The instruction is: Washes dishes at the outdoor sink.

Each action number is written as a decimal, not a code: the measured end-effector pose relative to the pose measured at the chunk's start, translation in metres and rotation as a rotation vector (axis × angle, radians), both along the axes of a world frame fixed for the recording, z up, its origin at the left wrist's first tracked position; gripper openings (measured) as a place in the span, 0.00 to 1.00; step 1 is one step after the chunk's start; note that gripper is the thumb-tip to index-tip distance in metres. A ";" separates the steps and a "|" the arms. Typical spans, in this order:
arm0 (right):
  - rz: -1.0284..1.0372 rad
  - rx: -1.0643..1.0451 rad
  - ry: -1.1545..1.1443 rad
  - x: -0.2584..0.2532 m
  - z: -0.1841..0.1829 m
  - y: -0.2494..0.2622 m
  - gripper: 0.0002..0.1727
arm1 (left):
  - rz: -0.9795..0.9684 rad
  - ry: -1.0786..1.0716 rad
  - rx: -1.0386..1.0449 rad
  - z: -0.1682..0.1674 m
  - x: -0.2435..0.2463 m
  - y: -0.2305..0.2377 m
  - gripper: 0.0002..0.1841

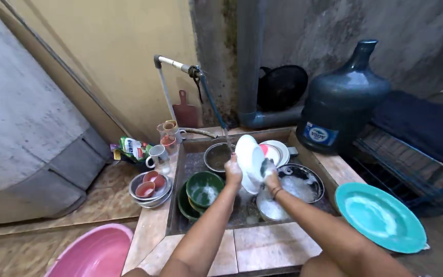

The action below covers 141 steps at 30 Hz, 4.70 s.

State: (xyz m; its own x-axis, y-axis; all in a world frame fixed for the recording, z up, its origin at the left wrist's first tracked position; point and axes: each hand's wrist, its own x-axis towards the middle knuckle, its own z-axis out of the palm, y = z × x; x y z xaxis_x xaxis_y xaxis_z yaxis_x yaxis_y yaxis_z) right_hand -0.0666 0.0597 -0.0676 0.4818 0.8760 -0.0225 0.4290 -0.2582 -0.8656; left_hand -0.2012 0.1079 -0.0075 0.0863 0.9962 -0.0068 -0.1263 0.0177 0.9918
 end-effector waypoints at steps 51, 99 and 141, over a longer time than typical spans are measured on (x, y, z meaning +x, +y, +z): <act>0.189 0.138 -0.099 -0.017 0.017 0.012 0.27 | -0.251 0.443 0.124 0.025 -0.046 -0.006 0.27; 0.119 -0.406 -0.408 0.178 0.064 -0.229 0.22 | -0.790 0.859 -0.159 -0.141 0.016 -0.016 0.26; 0.684 -0.682 -0.882 0.071 -0.088 0.122 0.17 | -0.631 0.708 0.025 -0.129 -0.059 0.028 0.19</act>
